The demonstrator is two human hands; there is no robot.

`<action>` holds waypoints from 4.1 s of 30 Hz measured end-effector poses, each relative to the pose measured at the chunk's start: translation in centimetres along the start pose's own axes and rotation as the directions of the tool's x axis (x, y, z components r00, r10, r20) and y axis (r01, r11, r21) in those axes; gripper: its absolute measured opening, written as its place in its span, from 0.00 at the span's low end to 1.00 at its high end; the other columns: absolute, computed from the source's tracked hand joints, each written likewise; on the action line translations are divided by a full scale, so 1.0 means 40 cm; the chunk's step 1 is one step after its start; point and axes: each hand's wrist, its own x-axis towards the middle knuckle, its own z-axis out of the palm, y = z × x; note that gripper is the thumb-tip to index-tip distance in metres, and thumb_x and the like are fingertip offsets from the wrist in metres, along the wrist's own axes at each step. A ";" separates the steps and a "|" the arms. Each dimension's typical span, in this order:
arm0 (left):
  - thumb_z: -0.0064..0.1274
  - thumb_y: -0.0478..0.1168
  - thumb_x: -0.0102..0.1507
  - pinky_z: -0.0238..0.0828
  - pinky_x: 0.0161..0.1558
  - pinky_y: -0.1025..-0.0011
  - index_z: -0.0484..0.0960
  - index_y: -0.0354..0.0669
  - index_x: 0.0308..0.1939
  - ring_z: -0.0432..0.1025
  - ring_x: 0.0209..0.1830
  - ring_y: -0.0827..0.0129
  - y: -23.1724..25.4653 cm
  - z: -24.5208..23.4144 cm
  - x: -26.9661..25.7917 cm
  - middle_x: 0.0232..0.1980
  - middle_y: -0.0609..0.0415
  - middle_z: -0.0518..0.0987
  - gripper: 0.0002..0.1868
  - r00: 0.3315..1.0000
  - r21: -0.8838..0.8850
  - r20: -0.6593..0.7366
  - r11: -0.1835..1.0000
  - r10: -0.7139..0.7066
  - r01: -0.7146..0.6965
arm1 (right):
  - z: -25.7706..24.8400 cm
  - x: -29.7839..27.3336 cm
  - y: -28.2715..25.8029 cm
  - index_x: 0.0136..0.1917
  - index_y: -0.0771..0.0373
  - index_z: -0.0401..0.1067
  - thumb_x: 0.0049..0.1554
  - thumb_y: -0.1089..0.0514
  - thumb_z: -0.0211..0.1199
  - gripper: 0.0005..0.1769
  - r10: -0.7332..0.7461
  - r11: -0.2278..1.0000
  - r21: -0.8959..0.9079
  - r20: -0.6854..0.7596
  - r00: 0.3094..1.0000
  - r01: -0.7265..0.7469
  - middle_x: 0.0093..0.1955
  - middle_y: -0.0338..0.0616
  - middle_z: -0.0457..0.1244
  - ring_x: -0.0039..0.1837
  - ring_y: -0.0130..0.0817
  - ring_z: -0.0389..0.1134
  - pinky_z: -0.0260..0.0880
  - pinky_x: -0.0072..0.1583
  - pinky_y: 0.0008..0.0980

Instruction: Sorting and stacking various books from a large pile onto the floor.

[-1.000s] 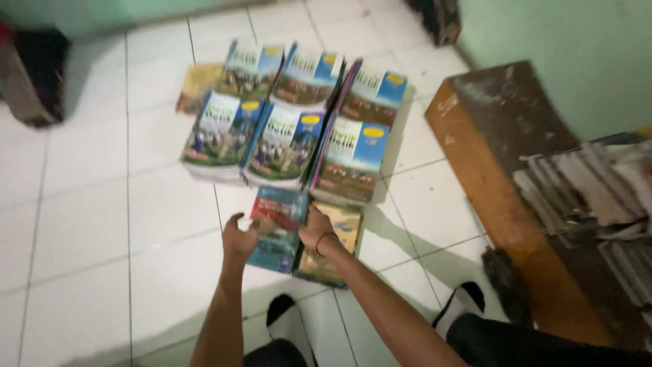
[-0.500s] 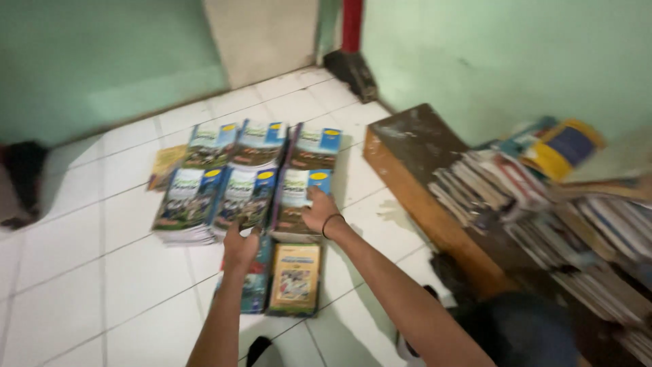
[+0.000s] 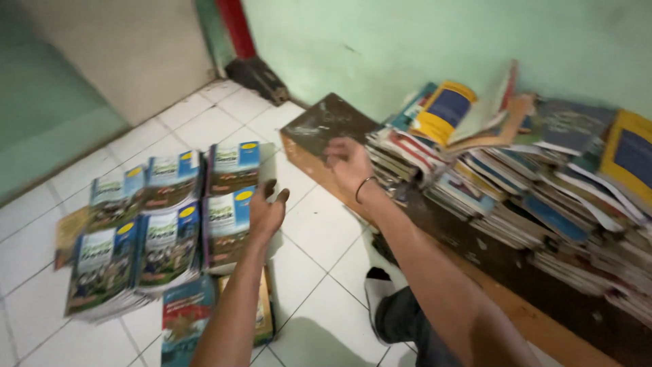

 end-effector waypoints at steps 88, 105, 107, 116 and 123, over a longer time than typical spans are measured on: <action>0.62 0.42 0.57 0.79 0.20 0.56 0.78 0.39 0.29 0.75 0.35 0.48 0.430 0.774 0.430 0.32 0.40 0.76 0.12 0.953 -0.229 0.269 0.971 0.136 -0.073 | -0.495 0.069 0.163 0.84 0.64 0.29 0.59 0.57 0.55 0.50 0.220 0.886 -0.311 -0.373 0.901 -0.345 0.67 0.51 0.66 0.72 0.51 0.64 0.65 0.71 0.53; 0.60 0.47 0.61 0.68 0.46 0.63 0.82 0.49 0.36 0.74 0.43 0.56 0.561 0.530 0.343 0.37 0.52 0.75 0.08 0.928 0.006 0.169 0.941 0.333 -0.339 | -0.470 0.140 0.298 0.71 0.50 0.67 0.59 0.50 0.58 0.27 0.150 0.757 -0.575 -0.309 0.939 -0.310 0.64 0.49 0.68 0.68 0.53 0.67 0.68 0.69 0.53; 0.59 0.50 0.61 0.67 0.48 0.64 0.82 0.53 0.37 0.76 0.46 0.57 0.585 0.506 0.334 0.38 0.54 0.78 0.09 0.929 0.066 0.159 0.936 0.334 -0.347 | -0.467 0.152 0.308 0.67 0.50 0.71 0.58 0.49 0.59 0.24 0.133 0.738 -0.604 -0.309 0.942 -0.302 0.60 0.48 0.69 0.66 0.53 0.70 0.70 0.66 0.52; 0.60 0.46 0.61 0.70 0.54 0.56 0.81 0.55 0.38 0.77 0.52 0.46 0.697 0.359 0.237 0.40 0.49 0.83 0.05 0.818 0.271 0.334 0.784 0.468 -0.559 | -0.437 0.022 -0.023 0.73 0.61 0.55 0.50 0.64 0.70 0.41 -0.464 0.877 -0.364 -0.477 0.747 0.312 0.68 0.64 0.53 0.68 0.70 0.61 0.65 0.66 0.63; 0.57 0.43 0.63 0.71 0.58 0.48 0.82 0.53 0.43 0.76 0.56 0.40 0.748 0.261 0.151 0.45 0.41 0.84 0.06 0.704 0.449 0.552 0.552 0.446 -0.702 | -0.409 0.034 -0.023 0.82 0.63 0.46 0.57 0.57 0.65 0.46 -0.561 0.774 -0.484 -0.228 0.796 0.407 0.82 0.62 0.42 0.82 0.65 0.39 0.40 0.75 0.67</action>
